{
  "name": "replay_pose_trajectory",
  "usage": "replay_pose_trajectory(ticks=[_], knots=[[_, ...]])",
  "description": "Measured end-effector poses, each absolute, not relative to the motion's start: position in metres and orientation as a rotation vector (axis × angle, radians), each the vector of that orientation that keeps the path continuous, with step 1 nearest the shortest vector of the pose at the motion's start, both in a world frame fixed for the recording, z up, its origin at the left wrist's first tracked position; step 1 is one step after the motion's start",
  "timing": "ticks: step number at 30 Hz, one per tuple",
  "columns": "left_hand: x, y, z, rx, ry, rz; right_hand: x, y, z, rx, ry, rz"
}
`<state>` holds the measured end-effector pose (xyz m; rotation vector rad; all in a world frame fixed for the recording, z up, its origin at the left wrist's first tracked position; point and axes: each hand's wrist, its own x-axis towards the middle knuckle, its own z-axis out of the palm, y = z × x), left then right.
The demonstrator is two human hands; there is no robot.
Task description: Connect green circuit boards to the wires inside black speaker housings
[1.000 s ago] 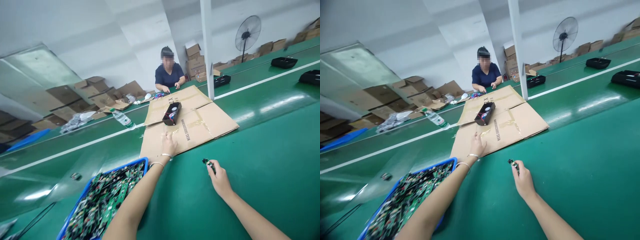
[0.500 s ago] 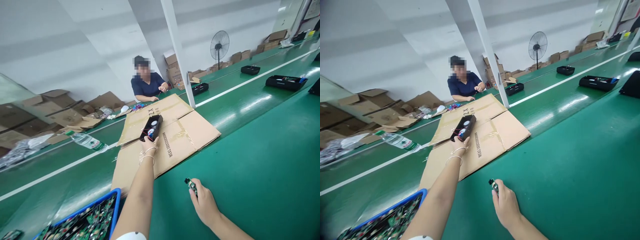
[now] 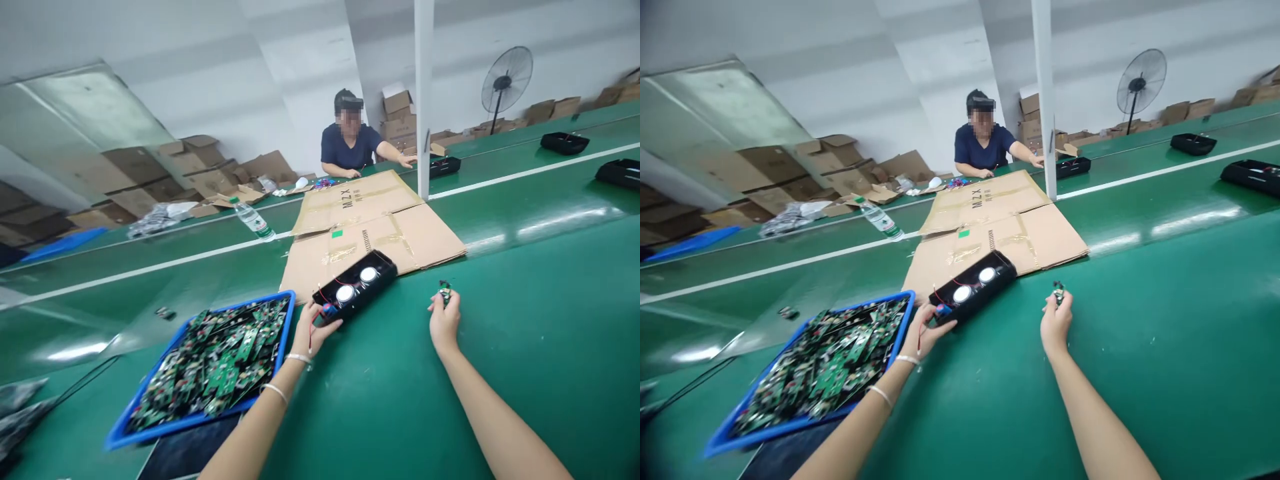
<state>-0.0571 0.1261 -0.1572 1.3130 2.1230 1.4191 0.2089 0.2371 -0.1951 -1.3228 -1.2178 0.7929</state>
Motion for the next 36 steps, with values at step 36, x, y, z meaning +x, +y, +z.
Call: replay_pose_trajectory(ticks=[36], knots=[[-0.037, 0.012, -0.142, 0.183, 0.997, 1.955, 0.133, 0.084, -0.112, -0.198, -2.544, 0.522]])
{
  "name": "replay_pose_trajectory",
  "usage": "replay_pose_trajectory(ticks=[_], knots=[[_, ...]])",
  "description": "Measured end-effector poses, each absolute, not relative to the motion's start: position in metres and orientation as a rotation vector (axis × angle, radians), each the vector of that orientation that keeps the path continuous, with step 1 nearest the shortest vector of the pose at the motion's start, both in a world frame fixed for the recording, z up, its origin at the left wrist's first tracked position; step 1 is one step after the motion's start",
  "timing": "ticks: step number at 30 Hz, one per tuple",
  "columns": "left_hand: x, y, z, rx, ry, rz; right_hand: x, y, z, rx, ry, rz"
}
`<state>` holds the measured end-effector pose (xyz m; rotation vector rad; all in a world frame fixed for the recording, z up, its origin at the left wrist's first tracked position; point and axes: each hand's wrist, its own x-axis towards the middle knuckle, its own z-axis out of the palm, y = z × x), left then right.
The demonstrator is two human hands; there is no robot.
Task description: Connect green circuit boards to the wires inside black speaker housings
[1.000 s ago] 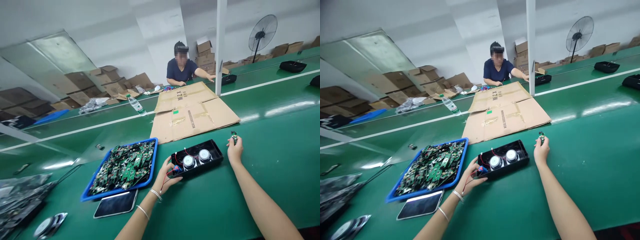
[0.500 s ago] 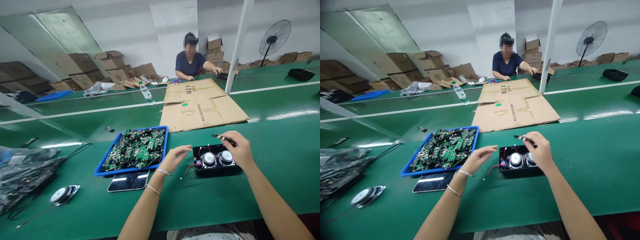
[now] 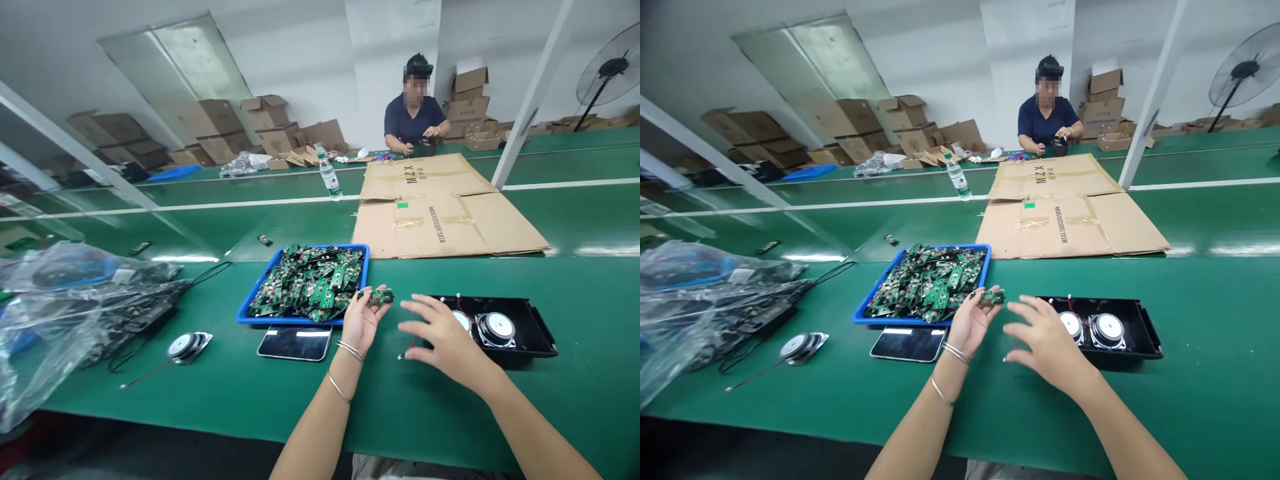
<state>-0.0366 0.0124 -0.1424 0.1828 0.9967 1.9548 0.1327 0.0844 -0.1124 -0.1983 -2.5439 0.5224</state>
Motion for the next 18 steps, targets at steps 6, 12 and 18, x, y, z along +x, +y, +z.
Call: replay_pose_trajectory(ticks=[6, 12, 18], knots=[[-0.037, 0.007, -0.143, 0.251, 0.910, 1.889, 0.133, 0.079, -0.120, -0.111, -2.462, 0.720], [-0.034, 0.001, -0.132, 0.361, 0.893, 1.854, 0.143, 0.088, -0.105, -0.216, -2.430, 0.865], [-0.032, 0.004, -0.137, 0.317, 0.939, 1.866, 0.137, 0.076, -0.116, -0.022, -2.500, 0.761]])
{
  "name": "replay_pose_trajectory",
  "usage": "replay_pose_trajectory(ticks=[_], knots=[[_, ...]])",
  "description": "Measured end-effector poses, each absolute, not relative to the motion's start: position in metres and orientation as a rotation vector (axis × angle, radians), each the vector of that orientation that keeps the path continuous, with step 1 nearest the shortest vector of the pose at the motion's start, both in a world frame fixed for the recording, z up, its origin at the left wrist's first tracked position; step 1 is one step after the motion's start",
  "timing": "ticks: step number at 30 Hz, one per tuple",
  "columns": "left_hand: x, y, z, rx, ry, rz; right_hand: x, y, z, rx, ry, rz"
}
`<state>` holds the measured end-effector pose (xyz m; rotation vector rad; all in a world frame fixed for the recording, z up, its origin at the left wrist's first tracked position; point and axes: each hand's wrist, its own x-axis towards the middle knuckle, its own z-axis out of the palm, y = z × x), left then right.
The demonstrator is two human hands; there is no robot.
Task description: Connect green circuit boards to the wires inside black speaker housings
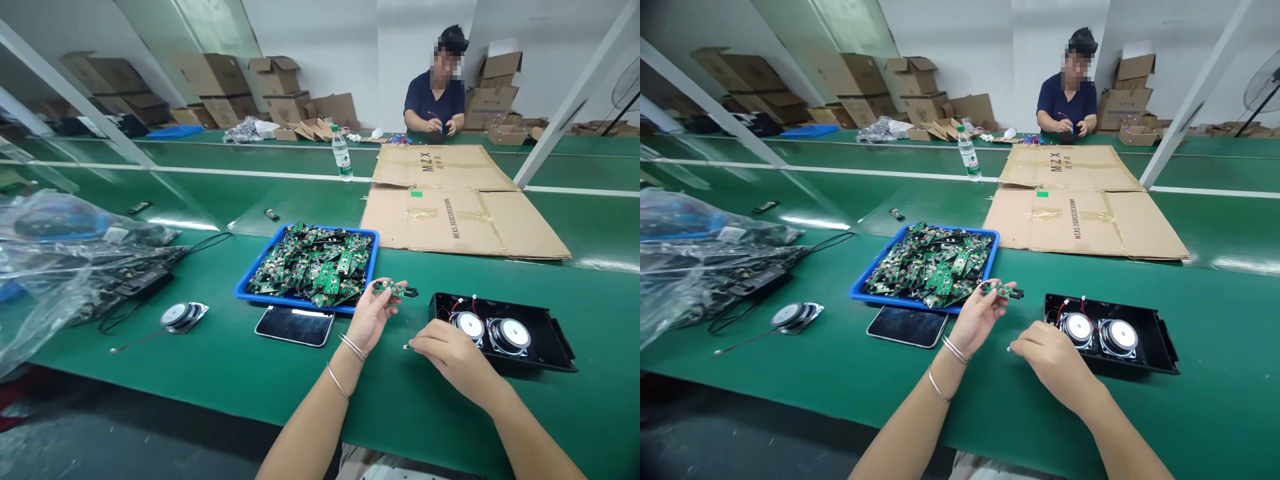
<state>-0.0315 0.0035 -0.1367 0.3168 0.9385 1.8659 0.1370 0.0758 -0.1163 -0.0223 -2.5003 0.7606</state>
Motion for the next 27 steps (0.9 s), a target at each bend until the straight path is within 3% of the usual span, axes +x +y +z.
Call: replay_pose_trajectory(ticks=[8, 10, 17, 27], knots=[[-0.032, 0.009, -0.140, 0.021, 0.864, 1.842, 0.152, 0.104, -0.125, -0.808, -1.466, 1.249], [-0.030, 0.010, -0.141, -0.006, 0.852, 1.803, 0.151, 0.105, -0.127, -0.853, -1.459, 1.327], [-0.018, 0.009, -0.140, 0.027, 0.830, 1.660, 0.144, 0.090, -0.125, -0.743, -1.697, 1.095], [-0.014, 0.008, -0.136, 0.096, 0.772, 1.670, 0.147, 0.099, -0.127, -0.786, -1.301, 1.508]])
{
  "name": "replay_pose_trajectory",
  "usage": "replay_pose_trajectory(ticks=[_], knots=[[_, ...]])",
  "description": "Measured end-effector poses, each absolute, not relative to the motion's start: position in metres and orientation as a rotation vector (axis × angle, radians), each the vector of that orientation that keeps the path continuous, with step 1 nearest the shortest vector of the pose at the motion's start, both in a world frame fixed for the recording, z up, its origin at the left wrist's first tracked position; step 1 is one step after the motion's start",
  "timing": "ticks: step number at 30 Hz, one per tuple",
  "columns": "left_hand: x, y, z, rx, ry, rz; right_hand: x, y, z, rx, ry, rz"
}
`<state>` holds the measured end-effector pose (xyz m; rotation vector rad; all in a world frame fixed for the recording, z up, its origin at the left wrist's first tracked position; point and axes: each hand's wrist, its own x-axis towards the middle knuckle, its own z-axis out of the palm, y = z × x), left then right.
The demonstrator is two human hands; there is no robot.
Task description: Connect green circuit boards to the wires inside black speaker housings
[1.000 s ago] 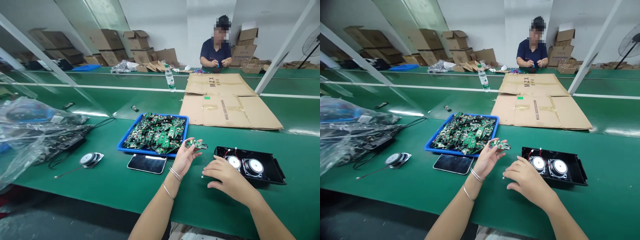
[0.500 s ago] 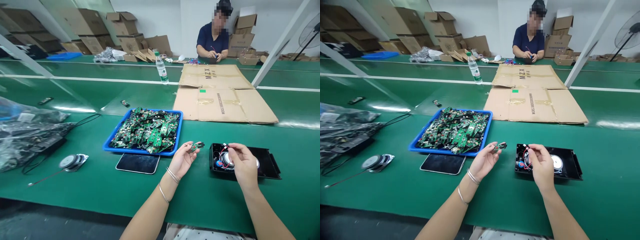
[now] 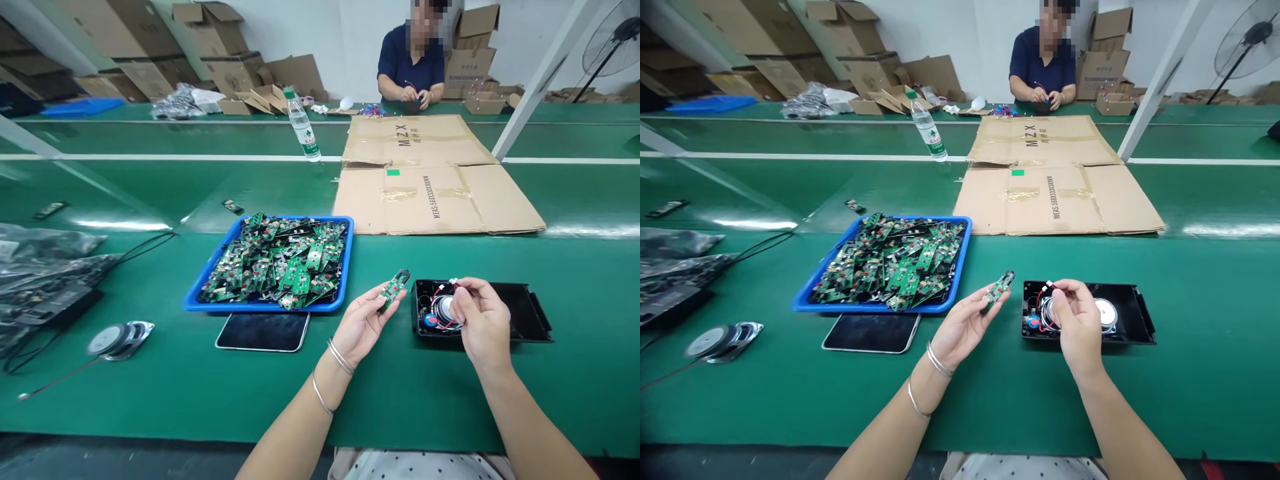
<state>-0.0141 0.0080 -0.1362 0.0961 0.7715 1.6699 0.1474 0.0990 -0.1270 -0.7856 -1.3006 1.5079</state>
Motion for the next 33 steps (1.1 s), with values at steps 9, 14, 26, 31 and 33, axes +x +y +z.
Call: replay_pose_trajectory(ticks=[9, 14, 26, 31, 33], knots=[[0.002, 0.003, -0.133, 0.292, 0.732, 1.591, 0.140, 0.078, -0.123, -0.771, -1.856, 1.077], [0.008, 0.000, -0.131, 0.443, 0.762, 1.616, 0.139, 0.078, -0.121, -0.572, -2.014, 0.875], [0.007, -0.004, -0.128, 0.574, 0.727, 1.473, 0.136, 0.071, -0.125, -0.312, -1.930, 0.451], [0.006, -0.004, -0.127, 0.564, 0.795, 1.502, 0.138, 0.071, -0.128, -0.322, -1.959, 0.448], [0.005, -0.005, -0.128, 0.582, 0.814, 1.503, 0.139, 0.071, -0.130, -0.316, -1.960, 0.465]])
